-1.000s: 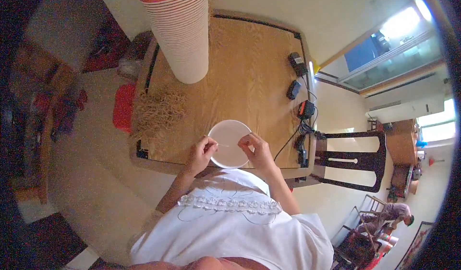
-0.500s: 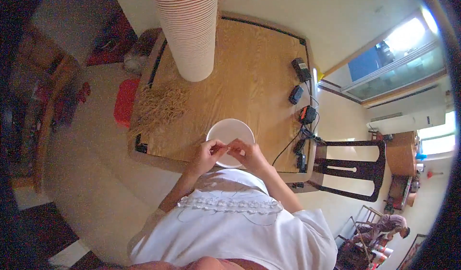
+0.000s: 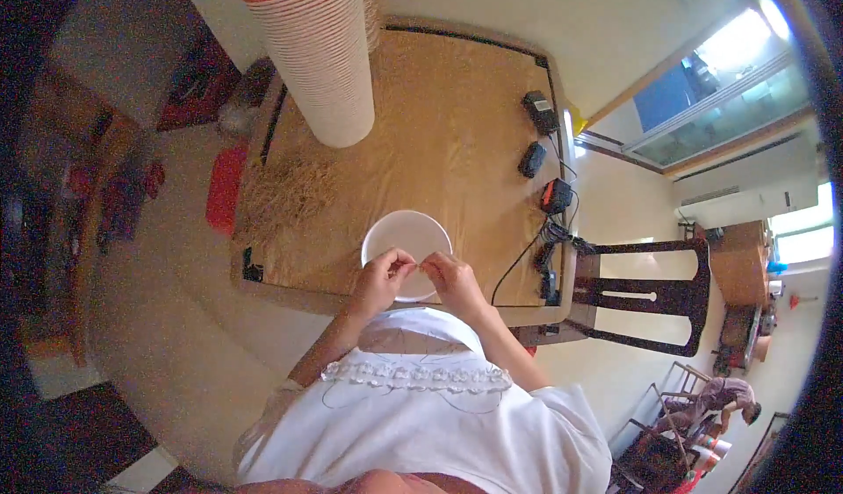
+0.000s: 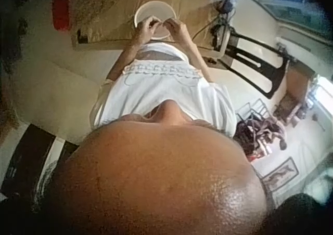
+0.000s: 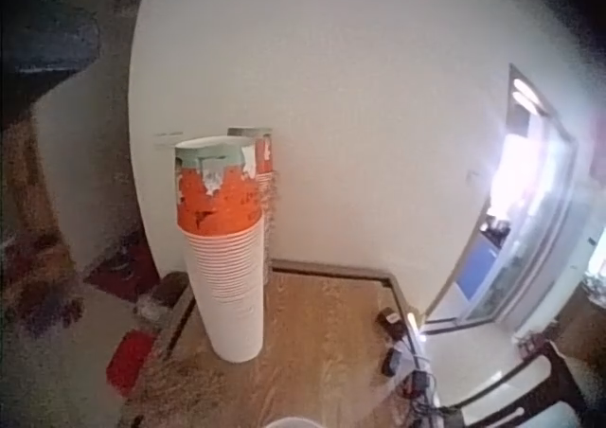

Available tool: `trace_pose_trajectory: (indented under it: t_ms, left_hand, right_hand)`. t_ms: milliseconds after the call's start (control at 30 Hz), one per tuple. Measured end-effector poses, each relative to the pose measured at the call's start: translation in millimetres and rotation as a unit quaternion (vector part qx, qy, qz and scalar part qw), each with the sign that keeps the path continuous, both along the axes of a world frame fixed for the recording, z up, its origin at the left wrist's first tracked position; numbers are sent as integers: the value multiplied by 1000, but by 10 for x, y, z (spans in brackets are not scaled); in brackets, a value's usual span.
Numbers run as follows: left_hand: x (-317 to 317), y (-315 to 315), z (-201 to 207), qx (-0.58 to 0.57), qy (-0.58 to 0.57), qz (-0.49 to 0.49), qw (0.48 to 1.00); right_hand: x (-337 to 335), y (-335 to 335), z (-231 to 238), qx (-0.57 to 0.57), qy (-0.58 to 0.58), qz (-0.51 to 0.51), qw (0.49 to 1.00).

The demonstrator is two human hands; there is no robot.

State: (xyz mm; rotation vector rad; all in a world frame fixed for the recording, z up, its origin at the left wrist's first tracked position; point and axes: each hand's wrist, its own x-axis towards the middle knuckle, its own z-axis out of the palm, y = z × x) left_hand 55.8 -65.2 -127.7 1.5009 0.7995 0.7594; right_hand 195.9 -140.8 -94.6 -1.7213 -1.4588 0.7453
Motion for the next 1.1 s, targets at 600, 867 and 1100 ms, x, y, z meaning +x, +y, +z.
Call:
trace_pose_trajectory:
  t_ms: [600,867,1100]
  left_hand:
    - [378,81,-372,89,151,-76,982]
    - [417,50,-400,147,196,-84,966]
    - [476,34,-353,171,227,-91,954]
  right_hand:
    - [548,-193,-594,-44,27,-131,990]
    - [536,-207,-660,-76,25,-104,991]
    - [544,-179,-628,-75,-4,-100,992]
